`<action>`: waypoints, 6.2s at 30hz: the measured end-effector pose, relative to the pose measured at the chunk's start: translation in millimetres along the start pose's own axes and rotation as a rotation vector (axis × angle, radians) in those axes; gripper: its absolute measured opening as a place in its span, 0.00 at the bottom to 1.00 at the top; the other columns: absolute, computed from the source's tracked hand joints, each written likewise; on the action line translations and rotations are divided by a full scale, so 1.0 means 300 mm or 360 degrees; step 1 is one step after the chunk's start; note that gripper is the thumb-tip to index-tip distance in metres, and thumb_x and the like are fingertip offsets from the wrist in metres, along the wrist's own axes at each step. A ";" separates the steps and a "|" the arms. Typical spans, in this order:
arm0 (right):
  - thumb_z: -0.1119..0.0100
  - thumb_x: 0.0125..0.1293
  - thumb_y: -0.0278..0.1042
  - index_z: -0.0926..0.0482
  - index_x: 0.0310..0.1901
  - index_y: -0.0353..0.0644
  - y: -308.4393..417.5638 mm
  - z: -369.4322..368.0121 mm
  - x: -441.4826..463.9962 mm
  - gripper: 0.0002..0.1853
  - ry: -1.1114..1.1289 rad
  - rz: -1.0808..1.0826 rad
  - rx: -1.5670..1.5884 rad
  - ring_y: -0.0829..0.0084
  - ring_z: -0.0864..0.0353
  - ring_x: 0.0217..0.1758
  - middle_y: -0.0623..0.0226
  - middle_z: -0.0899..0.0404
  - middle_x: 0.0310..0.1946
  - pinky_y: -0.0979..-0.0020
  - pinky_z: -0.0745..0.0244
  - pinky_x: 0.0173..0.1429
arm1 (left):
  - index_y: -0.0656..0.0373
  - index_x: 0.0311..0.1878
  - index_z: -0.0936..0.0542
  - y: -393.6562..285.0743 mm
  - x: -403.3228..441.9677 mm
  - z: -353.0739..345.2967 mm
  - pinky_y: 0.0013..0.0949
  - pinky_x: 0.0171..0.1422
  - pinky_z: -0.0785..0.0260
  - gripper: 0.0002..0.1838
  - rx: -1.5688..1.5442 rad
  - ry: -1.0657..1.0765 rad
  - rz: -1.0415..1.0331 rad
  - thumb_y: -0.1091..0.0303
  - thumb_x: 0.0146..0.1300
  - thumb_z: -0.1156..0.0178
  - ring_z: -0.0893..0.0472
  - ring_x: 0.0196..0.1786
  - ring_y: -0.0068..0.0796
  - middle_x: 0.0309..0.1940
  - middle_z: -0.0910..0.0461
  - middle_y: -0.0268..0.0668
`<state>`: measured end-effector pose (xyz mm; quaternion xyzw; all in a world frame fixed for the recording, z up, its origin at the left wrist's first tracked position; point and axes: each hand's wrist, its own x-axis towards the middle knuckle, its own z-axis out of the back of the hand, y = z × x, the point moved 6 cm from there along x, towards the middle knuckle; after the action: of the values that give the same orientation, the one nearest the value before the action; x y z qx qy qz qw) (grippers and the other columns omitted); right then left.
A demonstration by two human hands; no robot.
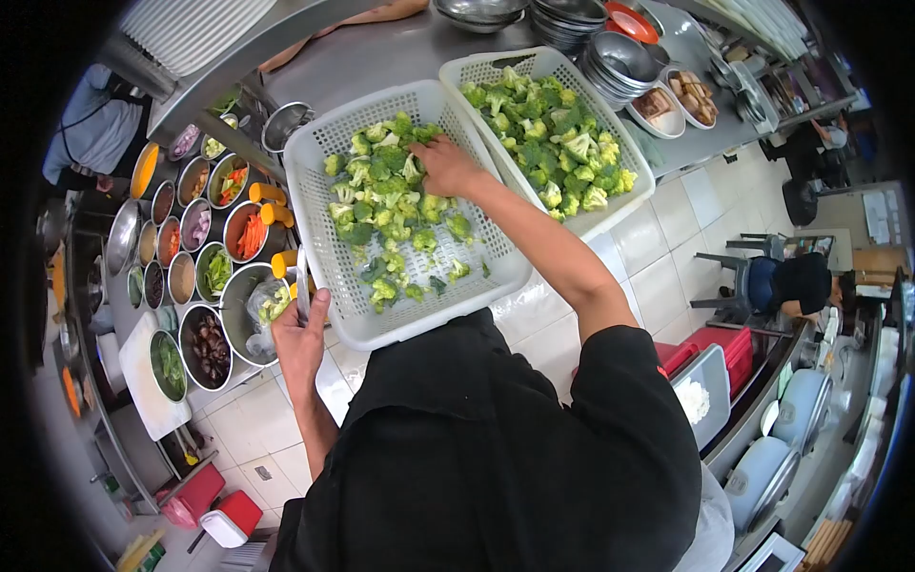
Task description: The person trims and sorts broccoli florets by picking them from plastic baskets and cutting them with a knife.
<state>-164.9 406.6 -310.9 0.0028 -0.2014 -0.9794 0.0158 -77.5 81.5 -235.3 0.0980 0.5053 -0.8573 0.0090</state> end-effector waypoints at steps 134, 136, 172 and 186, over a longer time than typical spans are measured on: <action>0.55 0.62 0.55 0.27 0.53 0.35 0.188 0.137 -0.292 0.30 0.0284 -0.0529 0.4049 0.58 0.33 0.40 0.41 0.33 0.56 0.64 0.29 0.45 | 0.68 0.29 0.19 0.035 0.003 -0.018 0.26 0.27 0.41 0.21 -0.0028 0.0043 0.0024 0.55 0.62 0.32 0.36 0.23 0.16 0.16 0.29 0.27; 0.55 0.62 0.56 0.27 0.53 0.36 0.183 0.147 -0.295 0.30 0.0269 -0.0518 0.4047 0.59 0.33 0.40 0.42 0.33 0.56 0.65 0.29 0.45 | 0.68 0.29 0.19 0.037 0.006 -0.020 0.26 0.27 0.41 0.21 -0.0026 0.0059 0.0023 0.55 0.62 0.33 0.36 0.23 0.16 0.16 0.29 0.27; 0.30 0.56 0.43 0.39 0.69 0.47 0.160 0.001 -0.076 0.41 -0.0074 -0.0108 0.0254 0.49 0.37 0.71 0.50 0.40 0.70 0.57 0.40 0.73 | 0.69 0.28 0.20 0.042 0.018 -0.048 0.28 0.25 0.42 0.22 -0.0083 0.0059 -0.0018 0.55 0.62 0.32 0.36 0.21 0.17 0.15 0.30 0.28; 0.23 0.44 0.45 0.35 0.65 0.54 0.182 -0.046 0.027 0.44 0.0099 -0.0206 -0.0050 0.50 0.33 0.66 0.54 0.37 0.64 0.56 0.37 0.71 | 0.70 0.27 0.21 0.085 -0.020 0.021 0.30 0.26 0.42 0.23 -0.0042 -0.0084 0.0114 0.53 0.60 0.31 0.37 0.22 0.19 0.15 0.31 0.29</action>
<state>-171.2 350.8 -302.0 0.0459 -0.1849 -0.9808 -0.0413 -69.8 63.2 -253.4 0.0932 0.5124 -0.8520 0.0544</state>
